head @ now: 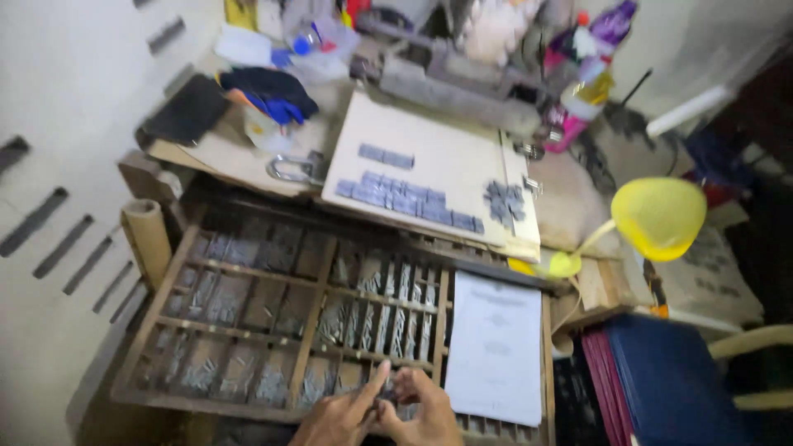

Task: Picking and arranging metal type characters from a type case for letterpress printing.

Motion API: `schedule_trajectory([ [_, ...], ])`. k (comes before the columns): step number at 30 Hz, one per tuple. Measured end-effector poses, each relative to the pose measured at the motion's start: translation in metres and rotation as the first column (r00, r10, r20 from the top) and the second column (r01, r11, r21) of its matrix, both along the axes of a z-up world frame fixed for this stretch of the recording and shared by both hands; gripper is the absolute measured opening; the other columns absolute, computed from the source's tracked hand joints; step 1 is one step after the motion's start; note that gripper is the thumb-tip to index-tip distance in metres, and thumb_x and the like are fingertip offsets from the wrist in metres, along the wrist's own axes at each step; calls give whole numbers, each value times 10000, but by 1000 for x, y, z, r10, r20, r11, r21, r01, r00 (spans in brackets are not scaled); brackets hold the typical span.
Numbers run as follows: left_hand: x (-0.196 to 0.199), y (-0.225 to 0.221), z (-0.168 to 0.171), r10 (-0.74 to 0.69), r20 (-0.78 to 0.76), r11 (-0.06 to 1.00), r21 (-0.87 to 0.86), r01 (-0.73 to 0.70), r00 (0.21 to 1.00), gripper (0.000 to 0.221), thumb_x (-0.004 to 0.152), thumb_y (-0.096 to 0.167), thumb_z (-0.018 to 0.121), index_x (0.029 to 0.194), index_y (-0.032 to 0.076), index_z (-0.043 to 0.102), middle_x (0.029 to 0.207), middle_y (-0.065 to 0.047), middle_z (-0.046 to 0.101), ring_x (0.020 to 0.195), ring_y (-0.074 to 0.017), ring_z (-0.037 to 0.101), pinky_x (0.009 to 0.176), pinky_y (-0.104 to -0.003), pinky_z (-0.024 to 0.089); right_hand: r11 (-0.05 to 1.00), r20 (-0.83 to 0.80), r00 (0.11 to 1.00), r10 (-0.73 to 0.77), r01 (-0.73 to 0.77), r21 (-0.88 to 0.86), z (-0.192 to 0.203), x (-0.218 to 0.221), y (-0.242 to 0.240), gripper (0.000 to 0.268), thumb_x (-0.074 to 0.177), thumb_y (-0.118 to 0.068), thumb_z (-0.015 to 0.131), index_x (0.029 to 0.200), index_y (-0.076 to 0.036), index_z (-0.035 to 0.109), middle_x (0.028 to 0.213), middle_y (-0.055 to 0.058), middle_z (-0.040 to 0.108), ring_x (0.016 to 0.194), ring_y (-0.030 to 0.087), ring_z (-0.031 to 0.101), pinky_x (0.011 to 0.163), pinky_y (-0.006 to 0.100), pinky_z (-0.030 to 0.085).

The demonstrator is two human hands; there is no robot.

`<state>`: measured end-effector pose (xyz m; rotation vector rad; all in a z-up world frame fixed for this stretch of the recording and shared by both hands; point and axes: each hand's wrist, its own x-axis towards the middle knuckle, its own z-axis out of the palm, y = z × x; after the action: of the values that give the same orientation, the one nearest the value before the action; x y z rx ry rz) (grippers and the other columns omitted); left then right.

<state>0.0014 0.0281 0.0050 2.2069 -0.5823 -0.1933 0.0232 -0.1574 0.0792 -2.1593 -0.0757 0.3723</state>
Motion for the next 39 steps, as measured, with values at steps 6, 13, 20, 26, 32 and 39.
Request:
schedule_trajectory([
  [6,30,48,-44,381,-124,924,92,-372,916,888,984,437,652,1645,362,65,681,86,551,512,-44,458,552,-198,501,992,726,676,127,-100,-81,130,79,-5,179,843,-120,757,993,-104,662,890,25,721,790,139,668,730,250,604],
  [13,29,108,-158,420,579,825,77,-560,699,845,844,378,788,1573,181,408,1414,52,651,1338,-201,579,1146,-437,461,878,689,725,2,328,-348,193,242,22,319,827,-400,610,1042,-166,643,907,-10,688,796,119,626,750,324,531],
  [20,25,109,-155,409,579,834,77,-546,706,792,900,272,700,1602,177,348,1330,19,696,1376,-245,536,1178,-478,436,778,488,873,-11,314,-544,214,226,46,247,764,-364,569,946,-200,595,951,-3,661,801,121,586,800,346,522],
  [26,28,108,-161,423,612,824,49,-565,668,762,896,273,701,1582,152,392,1257,-1,737,1359,-245,563,1150,-474,473,823,152,988,11,77,-563,254,219,48,162,942,-392,639,974,-250,711,1056,-43,730,586,53,364,577,215,341],
  [32,25,108,-151,400,561,808,159,-568,725,723,938,327,629,1591,170,362,1336,30,684,1406,-222,490,1199,-441,409,852,240,968,69,68,-520,238,217,53,114,950,-370,687,972,-276,747,1167,-21,746,1045,106,681,1003,400,529],
  [39,26,108,-151,419,487,826,147,-544,767,723,955,310,614,1605,183,324,1395,28,650,1413,-252,486,1163,-502,443,896,323,943,79,74,-437,215,225,68,233,977,-333,650,1114,-211,794,1248,7,757,764,91,556,658,272,496],
])
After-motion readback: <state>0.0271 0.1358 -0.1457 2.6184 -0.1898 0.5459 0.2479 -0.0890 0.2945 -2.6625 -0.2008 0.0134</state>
